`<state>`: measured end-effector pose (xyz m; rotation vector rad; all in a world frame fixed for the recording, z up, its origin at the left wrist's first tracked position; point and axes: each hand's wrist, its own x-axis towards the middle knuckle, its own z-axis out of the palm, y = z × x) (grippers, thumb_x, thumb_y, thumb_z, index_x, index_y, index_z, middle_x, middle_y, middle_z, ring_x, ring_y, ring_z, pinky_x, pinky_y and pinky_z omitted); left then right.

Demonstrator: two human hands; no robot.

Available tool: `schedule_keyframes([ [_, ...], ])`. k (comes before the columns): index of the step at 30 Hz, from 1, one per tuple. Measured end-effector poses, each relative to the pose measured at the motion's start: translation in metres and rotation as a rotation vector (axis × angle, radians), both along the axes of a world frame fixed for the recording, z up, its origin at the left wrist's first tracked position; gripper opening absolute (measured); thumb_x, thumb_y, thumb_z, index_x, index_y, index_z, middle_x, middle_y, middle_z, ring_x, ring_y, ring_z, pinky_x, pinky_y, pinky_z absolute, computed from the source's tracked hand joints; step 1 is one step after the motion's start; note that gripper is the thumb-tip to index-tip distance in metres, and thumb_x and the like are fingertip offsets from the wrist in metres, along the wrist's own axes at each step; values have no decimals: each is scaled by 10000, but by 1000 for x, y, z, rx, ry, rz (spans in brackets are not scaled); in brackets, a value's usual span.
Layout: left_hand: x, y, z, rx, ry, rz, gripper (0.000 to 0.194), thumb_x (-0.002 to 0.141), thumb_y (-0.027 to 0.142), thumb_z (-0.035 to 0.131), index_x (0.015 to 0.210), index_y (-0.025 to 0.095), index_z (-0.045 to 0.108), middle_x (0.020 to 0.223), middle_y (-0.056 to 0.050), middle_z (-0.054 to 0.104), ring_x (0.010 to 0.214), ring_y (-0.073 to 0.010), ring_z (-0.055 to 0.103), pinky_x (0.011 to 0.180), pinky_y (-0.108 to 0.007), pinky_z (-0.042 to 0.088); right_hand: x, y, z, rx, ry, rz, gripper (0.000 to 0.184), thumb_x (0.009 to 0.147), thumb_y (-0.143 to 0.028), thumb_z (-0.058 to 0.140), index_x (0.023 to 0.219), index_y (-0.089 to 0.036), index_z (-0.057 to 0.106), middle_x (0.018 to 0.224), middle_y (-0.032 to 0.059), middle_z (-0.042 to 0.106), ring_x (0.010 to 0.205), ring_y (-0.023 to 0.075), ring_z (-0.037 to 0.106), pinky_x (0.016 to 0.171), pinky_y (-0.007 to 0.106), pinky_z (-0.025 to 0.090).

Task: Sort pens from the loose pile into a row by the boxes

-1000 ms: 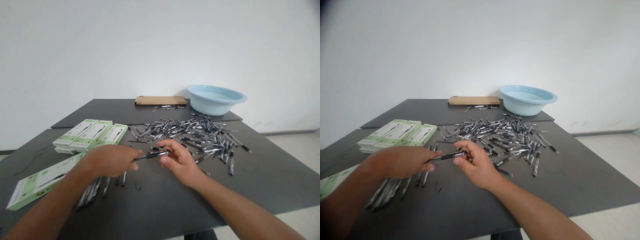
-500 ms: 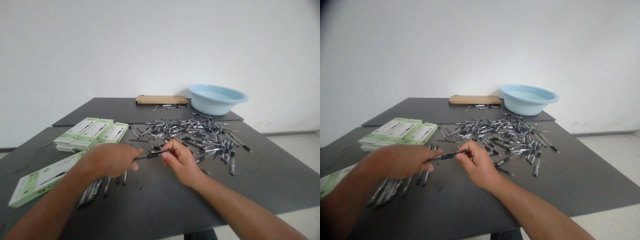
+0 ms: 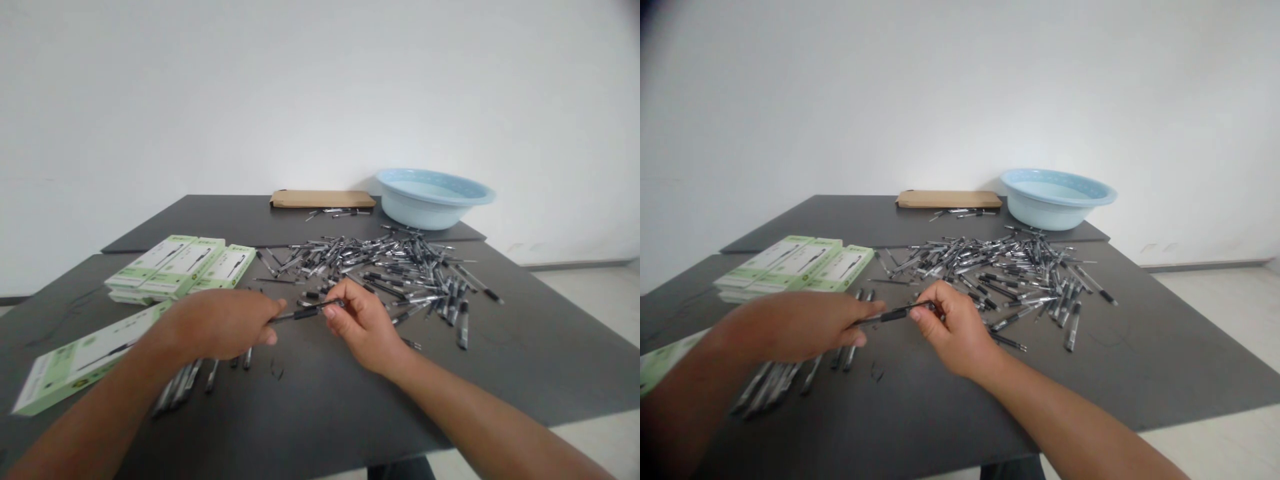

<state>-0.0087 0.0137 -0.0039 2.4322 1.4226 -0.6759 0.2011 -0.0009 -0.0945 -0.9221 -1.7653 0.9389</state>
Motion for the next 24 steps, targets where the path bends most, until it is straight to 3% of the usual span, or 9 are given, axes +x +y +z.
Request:
schedule_keyframes([
  [2, 1, 1, 0, -19, -6, -11, 482, 864, 326, 524, 1339, 243, 531, 1132, -126, 699, 975, -305, 665, 772, -381, 518, 1, 0, -1, 12, 15, 30, 141, 888, -331, 555, 917, -198, 516, 691, -17, 542, 611, 120, 509, 567, 231, 395],
  [6, 3, 1, 3, -32, 18, -15, 486, 877, 314, 518, 1358, 248, 518, 1126, -132, 702, 974, -314, 668, 768, -385, 523, 4, 1, 0, 49, 35, 106, 312, 847, -353, 616, 1089, -216, 475, 849, 18, 587, 738, 145, 554, 629, 242, 427],
  [12, 5, -1, 6, -31, 39, -11, 493, 885, 312, 512, 1373, 245, 501, 1133, -137, 697, 981, -322, 664, 767, -401, 522, 3, 2, 5, 146, -61, 12, 53, 866, -240, 561, 857, -194, 537, 697, -19, 534, 621, 115, 485, 580, 225, 376],
  [19, 5, -1, 4, -7, 44, 4, 516, 874, 321, 527, 1383, 249, 486, 1172, -129, 681, 1023, -317, 646, 795, -394, 516, 0, -1, 3, 161, -74, 8, 37, 875, -207, 551, 894, -195, 521, 731, -19, 538, 661, 117, 493, 620, 228, 380],
  [24, 4, -1, 6, -22, 31, -9, 507, 883, 308, 518, 1385, 246, 485, 1140, -125, 696, 986, -309, 662, 767, -379, 521, 1, 0, -3, 91, 54, 67, 76, 903, -270, 539, 924, -200, 517, 754, -13, 532, 681, 123, 492, 633, 235, 391],
])
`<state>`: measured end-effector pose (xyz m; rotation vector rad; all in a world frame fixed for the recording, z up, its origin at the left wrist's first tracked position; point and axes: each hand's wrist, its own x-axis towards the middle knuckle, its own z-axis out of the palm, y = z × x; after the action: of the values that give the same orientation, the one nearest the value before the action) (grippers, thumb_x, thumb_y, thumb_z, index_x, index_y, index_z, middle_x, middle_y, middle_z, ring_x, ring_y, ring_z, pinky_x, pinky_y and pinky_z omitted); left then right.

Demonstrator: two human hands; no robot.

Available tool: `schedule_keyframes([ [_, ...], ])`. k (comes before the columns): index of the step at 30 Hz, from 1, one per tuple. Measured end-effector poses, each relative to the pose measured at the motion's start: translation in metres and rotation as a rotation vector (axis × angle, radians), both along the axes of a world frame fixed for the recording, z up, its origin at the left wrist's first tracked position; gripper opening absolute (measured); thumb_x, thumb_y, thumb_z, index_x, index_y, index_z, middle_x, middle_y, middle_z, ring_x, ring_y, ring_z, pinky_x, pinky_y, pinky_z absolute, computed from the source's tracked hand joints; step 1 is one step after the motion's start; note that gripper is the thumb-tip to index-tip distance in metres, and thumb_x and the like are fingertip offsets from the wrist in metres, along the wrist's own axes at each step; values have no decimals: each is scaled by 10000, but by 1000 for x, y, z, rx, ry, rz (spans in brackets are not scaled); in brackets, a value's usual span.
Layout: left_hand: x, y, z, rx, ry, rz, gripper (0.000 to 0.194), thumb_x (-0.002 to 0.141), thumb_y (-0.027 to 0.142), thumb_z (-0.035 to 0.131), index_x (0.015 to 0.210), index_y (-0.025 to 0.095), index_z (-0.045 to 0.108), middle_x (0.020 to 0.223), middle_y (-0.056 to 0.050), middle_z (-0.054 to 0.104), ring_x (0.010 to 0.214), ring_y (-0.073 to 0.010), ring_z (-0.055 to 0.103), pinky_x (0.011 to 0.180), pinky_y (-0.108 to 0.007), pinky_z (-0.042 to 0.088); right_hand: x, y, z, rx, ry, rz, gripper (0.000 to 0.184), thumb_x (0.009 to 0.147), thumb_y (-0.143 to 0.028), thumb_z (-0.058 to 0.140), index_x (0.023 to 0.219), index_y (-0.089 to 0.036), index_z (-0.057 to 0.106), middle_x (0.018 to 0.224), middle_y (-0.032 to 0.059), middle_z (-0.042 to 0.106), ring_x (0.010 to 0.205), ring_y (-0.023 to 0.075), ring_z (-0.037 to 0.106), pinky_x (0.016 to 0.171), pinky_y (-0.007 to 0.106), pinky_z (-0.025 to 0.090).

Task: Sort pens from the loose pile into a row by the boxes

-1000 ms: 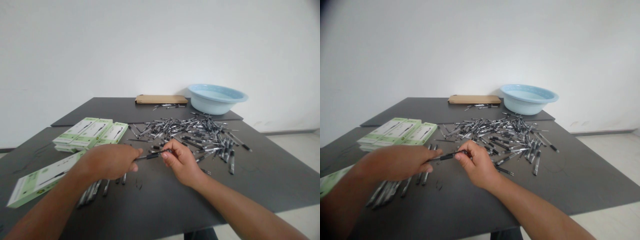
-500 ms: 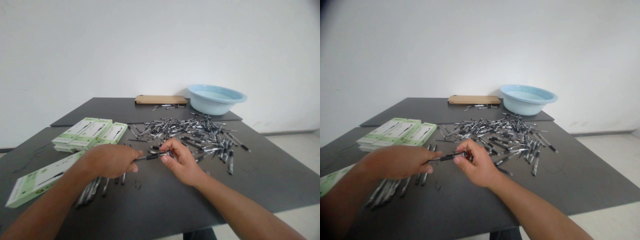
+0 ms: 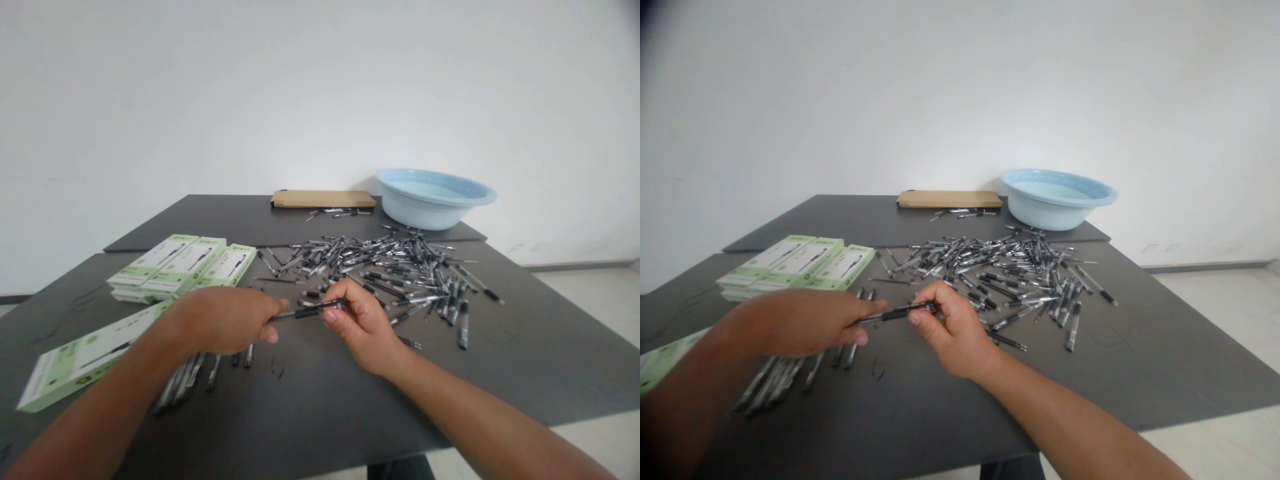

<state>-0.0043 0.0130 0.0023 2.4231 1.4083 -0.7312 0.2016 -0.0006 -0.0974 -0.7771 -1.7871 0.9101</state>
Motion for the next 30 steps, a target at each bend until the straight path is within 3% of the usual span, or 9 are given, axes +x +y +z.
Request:
schedule_keyframes([
  [17, 2, 0, 0, -25, 14, 1, 508, 885, 307, 521, 1388, 253, 479, 1157, -131, 686, 1008, -315, 653, 792, -400, 515, 3, 2, -2, 310, -103, -19, 59, 920, -224, 515, 977, -209, 516, 863, 26, 579, 785, 149, 548, 720, 271, 426],
  [26, 0, 2, -3, -23, 17, -6, 518, 888, 313, 530, 1399, 255, 468, 1172, -135, 682, 1019, -324, 649, 783, -396, 513, 5, 2, -4, 333, -115, -27, 85, 918, -212, 526, 1002, -225, 519, 871, 20, 590, 797, 147, 564, 723, 263, 438],
  [30, 0, 2, -2, -23, 24, -16, 508, 896, 323, 516, 1396, 247, 472, 1168, -145, 682, 1009, -327, 655, 783, -405, 512, 5, 1, -8, 196, -69, 12, 216, 888, -233, 586, 1085, -239, 498, 940, 23, 578, 824, 149, 583, 740, 274, 460],
])
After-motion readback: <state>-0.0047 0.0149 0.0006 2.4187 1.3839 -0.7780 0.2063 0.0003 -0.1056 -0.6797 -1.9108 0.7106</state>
